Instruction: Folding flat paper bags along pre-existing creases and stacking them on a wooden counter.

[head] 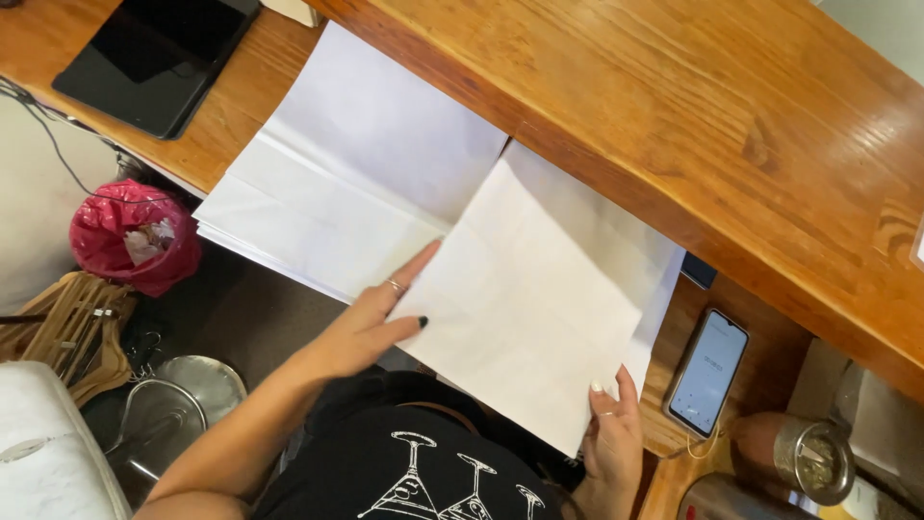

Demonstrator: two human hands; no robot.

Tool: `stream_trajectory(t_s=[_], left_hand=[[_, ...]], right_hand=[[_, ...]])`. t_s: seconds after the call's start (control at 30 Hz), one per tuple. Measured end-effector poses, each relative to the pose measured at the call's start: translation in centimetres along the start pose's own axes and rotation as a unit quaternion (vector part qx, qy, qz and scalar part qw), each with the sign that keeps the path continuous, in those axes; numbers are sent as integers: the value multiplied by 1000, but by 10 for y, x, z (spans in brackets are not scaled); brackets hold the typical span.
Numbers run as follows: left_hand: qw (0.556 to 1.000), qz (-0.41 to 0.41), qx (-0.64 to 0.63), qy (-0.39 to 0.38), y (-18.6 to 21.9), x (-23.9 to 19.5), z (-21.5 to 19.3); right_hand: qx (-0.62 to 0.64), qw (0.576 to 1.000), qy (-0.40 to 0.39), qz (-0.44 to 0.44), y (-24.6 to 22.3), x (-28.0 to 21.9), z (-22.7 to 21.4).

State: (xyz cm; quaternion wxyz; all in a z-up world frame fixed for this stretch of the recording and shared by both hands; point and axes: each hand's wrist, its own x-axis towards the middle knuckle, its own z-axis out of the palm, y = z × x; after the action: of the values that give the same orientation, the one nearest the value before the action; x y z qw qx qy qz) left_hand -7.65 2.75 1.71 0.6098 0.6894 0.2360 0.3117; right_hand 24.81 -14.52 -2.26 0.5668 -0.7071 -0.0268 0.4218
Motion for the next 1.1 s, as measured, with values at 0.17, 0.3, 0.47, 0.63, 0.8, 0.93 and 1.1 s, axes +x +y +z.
stream_trajectory(t_s=[0.17,0.3,0.47,0.63,0.8,0.93,1.1], left_hand=[[990,-22,42,129,-19,-36,-80],[950,-46,-8,310,-24,-53,-131],[928,-53,126,346,-45,-59,-170],[881,-50,313,352,-92,-61,-198],[742,-21,497,450,-86,-61,-184],[693,37,514,505,-47,-44,-146],[847,105,381,356,-11,-14,-52]], right_hand=[[-23,992,-120,-28,-19,-35,103],[-70,958,-260,-95,-6,-20,160],[-177,932,-298,-110,-15,-20,208],[-241,919,-290,-115,-12,-21,206],[-287,865,-313,-267,-13,-19,145],[-248,893,-230,-297,-18,-16,66],[-327,917,141,-179,-30,-50,20]])
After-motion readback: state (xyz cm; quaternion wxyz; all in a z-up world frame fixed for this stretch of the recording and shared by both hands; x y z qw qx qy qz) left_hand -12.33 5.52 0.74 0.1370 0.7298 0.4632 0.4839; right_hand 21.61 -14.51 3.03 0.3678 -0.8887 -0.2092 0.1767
